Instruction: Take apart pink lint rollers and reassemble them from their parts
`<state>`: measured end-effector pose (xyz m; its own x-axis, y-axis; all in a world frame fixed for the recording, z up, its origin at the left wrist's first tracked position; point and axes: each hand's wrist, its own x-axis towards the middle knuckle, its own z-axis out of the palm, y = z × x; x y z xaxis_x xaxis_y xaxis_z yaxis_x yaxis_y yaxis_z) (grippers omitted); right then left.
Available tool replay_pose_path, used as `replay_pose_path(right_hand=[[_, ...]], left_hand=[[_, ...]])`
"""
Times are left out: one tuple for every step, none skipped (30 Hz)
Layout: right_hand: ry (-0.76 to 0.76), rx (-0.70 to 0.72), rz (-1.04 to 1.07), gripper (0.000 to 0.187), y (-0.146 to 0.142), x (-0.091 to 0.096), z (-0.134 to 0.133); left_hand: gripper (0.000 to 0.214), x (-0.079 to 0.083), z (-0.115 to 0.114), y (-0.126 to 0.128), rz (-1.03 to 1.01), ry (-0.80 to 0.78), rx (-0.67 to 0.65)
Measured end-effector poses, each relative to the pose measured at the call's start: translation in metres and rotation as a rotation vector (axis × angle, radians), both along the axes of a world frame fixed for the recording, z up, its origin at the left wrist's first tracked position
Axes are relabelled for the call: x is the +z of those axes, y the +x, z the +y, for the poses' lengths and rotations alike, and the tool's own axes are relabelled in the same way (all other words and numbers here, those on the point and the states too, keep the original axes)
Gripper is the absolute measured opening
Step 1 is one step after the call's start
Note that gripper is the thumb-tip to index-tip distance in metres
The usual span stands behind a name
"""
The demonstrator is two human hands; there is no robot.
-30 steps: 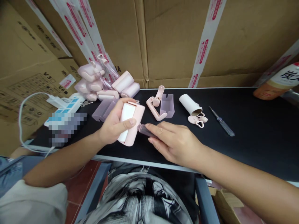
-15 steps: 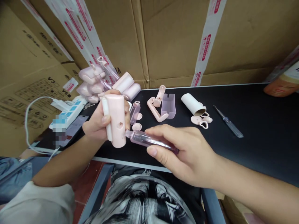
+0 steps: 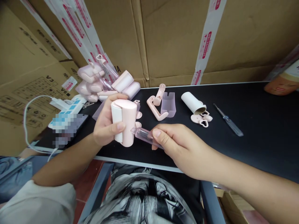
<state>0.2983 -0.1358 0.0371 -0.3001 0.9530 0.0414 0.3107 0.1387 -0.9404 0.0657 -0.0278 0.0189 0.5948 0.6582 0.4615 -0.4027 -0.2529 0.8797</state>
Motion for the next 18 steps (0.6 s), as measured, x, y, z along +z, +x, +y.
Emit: replay_pose_path(right_hand=[[-0.040,0.002,0.024,0.060,0.000,-0.001,0.000],[-0.079,0.005,0.053,0.060,-0.001,-0.002,0.000],[-0.112,0.006,0.084,0.059,-0.001,-0.004,0.000],[-0.133,0.005,0.112,0.058,-0.001,-0.005,-0.001],[-0.137,-0.001,0.133,0.056,-0.001,-0.007,-0.001],[-0.128,-0.010,0.144,0.055,-0.001,-0.008,-0.001],[-0.109,-0.018,0.144,0.055,-0.002,-0.009,-0.001],[-0.083,-0.025,0.130,0.054,-0.002,-0.009,-0.001],[-0.053,-0.028,0.105,0.053,-0.001,-0.009,-0.001],[-0.018,-0.026,0.072,0.049,-0.001,-0.009,-0.002],[0.024,-0.021,0.031,0.045,-0.001,-0.009,-0.002],[0.081,-0.020,-0.021,0.040,-0.001,-0.009,-0.003],[0.160,-0.026,-0.082,0.034,0.000,-0.009,-0.003],[0.258,-0.037,-0.152,0.029,0.000,-0.010,-0.003],[0.370,-0.052,-0.222,0.025,0.000,-0.011,-0.004],[0.476,-0.068,-0.289,0.022,0.001,-0.013,-0.004],[0.563,-0.076,-0.347,0.022,0.001,-0.015,-0.004],[0.629,-0.081,-0.392,0.023,0.001,-0.017,-0.004]], left_hand=[[0.061,0.000,0.001,0.000,0.007,0.006,-0.010],[0.061,0.000,0.001,0.001,0.013,0.010,-0.015],[0.061,0.000,0.001,0.001,0.019,0.012,-0.016],[0.061,0.000,0.002,0.000,0.028,0.012,-0.017],[0.062,0.001,0.002,0.000,0.036,0.011,-0.016],[0.062,0.001,0.001,0.000,0.043,0.008,-0.012],[0.062,0.002,0.001,0.000,0.052,0.005,-0.009],[0.062,0.003,0.001,0.000,0.059,0.003,-0.005],[0.061,0.003,0.000,0.000,0.066,0.001,-0.003],[0.061,0.003,0.000,0.001,0.074,-0.001,-0.001],[0.061,0.004,-0.001,0.001,0.080,-0.003,0.001],[0.061,0.004,-0.001,0.001,0.084,-0.002,0.001],[0.061,0.003,0.000,0.001,0.086,0.000,0.002],[0.061,0.003,0.001,0.001,0.089,0.001,0.005],[0.062,0.002,0.002,0.001,0.096,0.001,0.010],[0.062,0.002,0.003,0.001,0.107,0.000,0.019],[0.063,0.001,0.004,0.001,0.123,-0.004,0.029],[0.064,0.000,0.005,0.001,0.142,-0.012,0.041]])
